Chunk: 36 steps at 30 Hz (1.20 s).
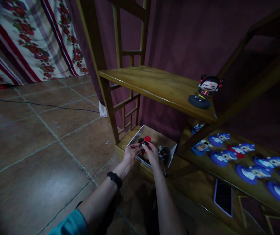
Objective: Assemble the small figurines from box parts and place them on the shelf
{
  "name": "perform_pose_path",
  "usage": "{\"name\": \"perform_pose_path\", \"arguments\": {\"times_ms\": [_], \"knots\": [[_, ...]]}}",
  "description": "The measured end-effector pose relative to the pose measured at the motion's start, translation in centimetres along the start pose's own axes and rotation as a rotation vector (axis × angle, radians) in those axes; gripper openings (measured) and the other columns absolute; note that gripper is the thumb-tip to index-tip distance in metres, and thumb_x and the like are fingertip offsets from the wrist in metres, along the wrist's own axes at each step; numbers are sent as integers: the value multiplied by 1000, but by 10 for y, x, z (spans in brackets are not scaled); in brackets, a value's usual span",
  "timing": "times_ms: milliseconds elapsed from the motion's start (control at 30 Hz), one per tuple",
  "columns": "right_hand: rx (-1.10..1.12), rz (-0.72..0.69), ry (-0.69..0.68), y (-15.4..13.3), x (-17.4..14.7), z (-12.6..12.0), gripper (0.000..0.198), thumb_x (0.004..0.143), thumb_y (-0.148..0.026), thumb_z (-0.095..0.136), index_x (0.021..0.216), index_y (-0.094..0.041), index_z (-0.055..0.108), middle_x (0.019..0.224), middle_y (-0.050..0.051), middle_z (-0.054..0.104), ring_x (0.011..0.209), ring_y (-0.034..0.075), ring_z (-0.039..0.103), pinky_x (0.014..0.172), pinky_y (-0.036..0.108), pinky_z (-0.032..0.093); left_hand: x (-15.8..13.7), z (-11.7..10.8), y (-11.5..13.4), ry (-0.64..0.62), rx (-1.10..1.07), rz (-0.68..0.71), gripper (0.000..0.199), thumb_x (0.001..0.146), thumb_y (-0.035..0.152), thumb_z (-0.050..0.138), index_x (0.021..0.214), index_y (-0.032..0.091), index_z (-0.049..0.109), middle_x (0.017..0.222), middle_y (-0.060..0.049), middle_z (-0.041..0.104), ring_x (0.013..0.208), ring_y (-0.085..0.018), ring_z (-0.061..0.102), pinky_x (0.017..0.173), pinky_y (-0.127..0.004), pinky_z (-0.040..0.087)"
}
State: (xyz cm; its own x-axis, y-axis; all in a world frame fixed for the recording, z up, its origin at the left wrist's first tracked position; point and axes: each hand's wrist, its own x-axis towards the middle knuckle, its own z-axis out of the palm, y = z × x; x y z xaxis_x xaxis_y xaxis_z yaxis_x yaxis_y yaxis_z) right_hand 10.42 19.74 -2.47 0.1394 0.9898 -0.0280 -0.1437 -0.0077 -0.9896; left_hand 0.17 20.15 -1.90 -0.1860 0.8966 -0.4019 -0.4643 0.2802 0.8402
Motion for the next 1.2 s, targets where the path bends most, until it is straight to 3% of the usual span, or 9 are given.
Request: {"name": "perform_pose_path", "arguments": {"times_ms": [533, 767, 1033, 1200], "knots": [[-26, -8, 36, 1, -4, 1, 33, 66, -41, 61, 88, -18, 65, 84, 3, 68, 82, 19, 59, 74, 30, 45, -4, 2, 1, -11, -44, 36, 22, 53, 6, 69, 70, 11, 57, 58, -1, 59, 47, -8, 54, 49, -21, 44], [47, -26, 48, 4, -3, 6, 40, 63, -36, 64, 99, -21, 60, 95, 3, 66, 90, 18, 59, 84, 32, 43, -2, -1, 4, -4, -46, -31, 23, 52, 8, 71, 70, 12, 57, 58, -1, 58, 46, -8, 53, 49, -22, 45], [60, 54, 31, 1, -4, 2, 33, 59, -26, 66, 91, -21, 63, 92, 3, 67, 89, 19, 59, 82, 32, 44, 2, -7, 9, -42, -137, -142, 20, 56, 4, 66, 72, 11, 56, 59, -2, 59, 53, -11, 58, 52, -22, 49], [126, 176, -4, 5, -7, 5, 30, 60, -32, 64, 87, -20, 64, 90, 4, 67, 82, 19, 62, 74, 34, 48, 5, -9, 10, -83, -166, -172, 16, 59, 4, 64, 70, 11, 56, 56, -1, 58, 48, -8, 56, 51, -21, 50]]}}
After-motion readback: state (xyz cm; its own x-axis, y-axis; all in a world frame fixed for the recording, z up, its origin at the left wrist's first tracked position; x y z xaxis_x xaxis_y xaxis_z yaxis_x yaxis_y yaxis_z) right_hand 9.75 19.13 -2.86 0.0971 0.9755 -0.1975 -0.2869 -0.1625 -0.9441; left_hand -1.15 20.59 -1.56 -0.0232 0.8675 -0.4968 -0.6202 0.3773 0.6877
